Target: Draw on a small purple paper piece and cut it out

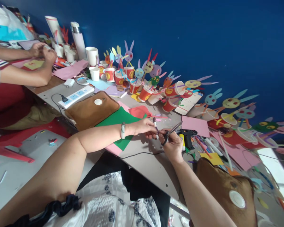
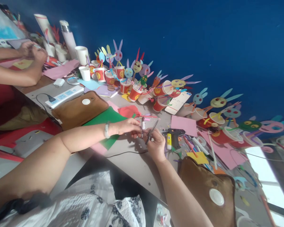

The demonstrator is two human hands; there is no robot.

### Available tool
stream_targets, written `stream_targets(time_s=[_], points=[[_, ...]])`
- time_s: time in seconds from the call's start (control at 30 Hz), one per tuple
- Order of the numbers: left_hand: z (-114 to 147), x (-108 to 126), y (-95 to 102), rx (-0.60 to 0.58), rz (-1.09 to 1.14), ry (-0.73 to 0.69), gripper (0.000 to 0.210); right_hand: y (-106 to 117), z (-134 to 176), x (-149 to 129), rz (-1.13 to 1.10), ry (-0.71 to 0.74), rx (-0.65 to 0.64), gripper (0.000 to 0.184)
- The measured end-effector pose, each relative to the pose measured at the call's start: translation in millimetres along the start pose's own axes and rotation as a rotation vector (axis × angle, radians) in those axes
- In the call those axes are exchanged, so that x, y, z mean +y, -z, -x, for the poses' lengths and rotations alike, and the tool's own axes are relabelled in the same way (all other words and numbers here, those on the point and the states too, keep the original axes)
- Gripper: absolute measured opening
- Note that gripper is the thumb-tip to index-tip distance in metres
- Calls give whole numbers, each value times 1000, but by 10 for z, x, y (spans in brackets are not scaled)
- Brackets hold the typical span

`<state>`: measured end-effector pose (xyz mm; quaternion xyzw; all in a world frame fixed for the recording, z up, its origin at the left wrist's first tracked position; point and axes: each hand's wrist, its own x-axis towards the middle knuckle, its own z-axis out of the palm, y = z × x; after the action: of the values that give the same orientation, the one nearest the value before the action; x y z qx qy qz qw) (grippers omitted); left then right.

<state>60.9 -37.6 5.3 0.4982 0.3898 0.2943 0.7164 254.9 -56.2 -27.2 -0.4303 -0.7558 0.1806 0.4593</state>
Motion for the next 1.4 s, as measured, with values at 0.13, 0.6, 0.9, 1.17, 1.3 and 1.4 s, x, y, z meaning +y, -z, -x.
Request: stream_targets(time_s=[0.13, 0.6, 0.9, 1.17, 1.3, 1.4], points=[[19, 27, -5, 8, 22, 37, 14, 45, -32, -13, 9, 70, -50, 7], [0, 60, 1, -10, 137, 113, 19, 35, -26, -7, -21, 29, -50, 11], [22, 67, 7, -3, 120, 98, 16, 29, -22, -2, -30, 38, -49, 26], [36, 80, -2, -5, 56, 102, 16, 4, -19, 6, -4, 102, -39, 24], [27, 83, -3, 25, 53, 96, 21, -4, -15, -23, 14, 120, -24, 27], [12, 75, 7, 44, 58, 88, 21, -2, -18, -45, 29, 138, -23, 22]])
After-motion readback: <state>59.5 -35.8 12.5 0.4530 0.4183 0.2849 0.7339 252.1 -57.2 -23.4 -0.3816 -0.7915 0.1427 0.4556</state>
